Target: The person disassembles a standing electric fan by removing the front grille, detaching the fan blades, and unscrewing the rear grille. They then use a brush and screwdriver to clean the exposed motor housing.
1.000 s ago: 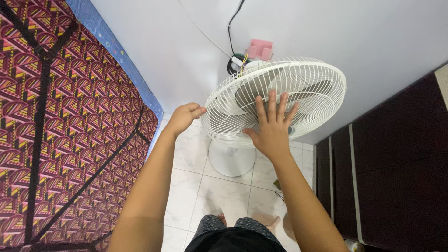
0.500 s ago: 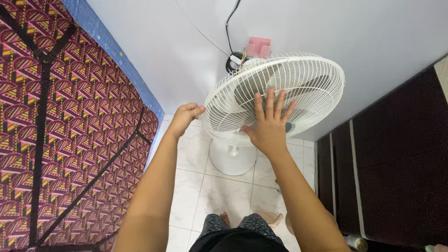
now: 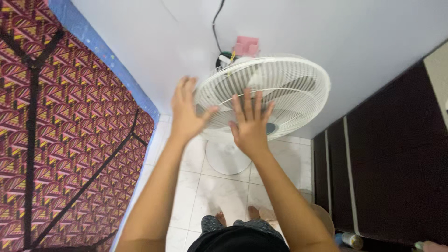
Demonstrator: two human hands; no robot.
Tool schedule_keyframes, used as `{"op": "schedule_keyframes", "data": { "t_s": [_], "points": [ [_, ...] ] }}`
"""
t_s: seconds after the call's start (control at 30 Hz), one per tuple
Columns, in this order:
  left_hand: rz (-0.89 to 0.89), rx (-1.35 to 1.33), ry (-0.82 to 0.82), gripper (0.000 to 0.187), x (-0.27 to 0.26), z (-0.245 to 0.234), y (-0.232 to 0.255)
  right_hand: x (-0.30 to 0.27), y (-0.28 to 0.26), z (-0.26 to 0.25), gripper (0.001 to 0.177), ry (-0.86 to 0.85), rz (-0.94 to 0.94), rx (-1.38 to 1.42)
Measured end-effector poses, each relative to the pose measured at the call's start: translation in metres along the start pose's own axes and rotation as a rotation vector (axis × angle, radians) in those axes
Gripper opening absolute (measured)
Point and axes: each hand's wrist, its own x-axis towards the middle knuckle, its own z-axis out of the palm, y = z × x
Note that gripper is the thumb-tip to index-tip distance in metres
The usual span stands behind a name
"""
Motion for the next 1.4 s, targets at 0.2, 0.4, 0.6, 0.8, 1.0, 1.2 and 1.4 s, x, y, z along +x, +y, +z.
{"op": "schedule_keyframes", "data": {
  "t_s": [0.2,0.4,0.6,0.8,1.0,1.2,1.4],
  "points": [
    [0.090,0.074,-0.034,0.095,0.018,0.027,0.101,-0.010,0.027,-0.033,0.060,0.093,0.051,0.130],
    [0.167,0.204,-0.023,0.107,0.033,0.069,0.147,-0.022,0.105,-0.057,0.065,0.252,0.221,0.265],
    [0.145,0.348,-0.017,0.128,0.043,0.087,0.167,-0.019,0.226,-0.057,0.058,0.085,0.735,0.531],
    [0.083,0.426,-0.010,0.128,0.041,0.089,0.169,0.001,0.296,-0.028,0.025,-0.013,0.706,1.052],
    [0.111,0.467,0.045,0.124,0.038,0.090,0.165,-0.004,0.315,-0.009,0.016,-0.050,0.664,1.100],
    [0.131,0.535,0.073,0.122,0.034,0.093,0.163,0.001,0.310,-0.001,0.020,0.033,0.819,1.558],
    [0.160,0.555,0.087,0.126,0.037,0.093,0.161,0.016,0.297,-0.012,0.016,0.037,1.011,1.397]
  ]
}}
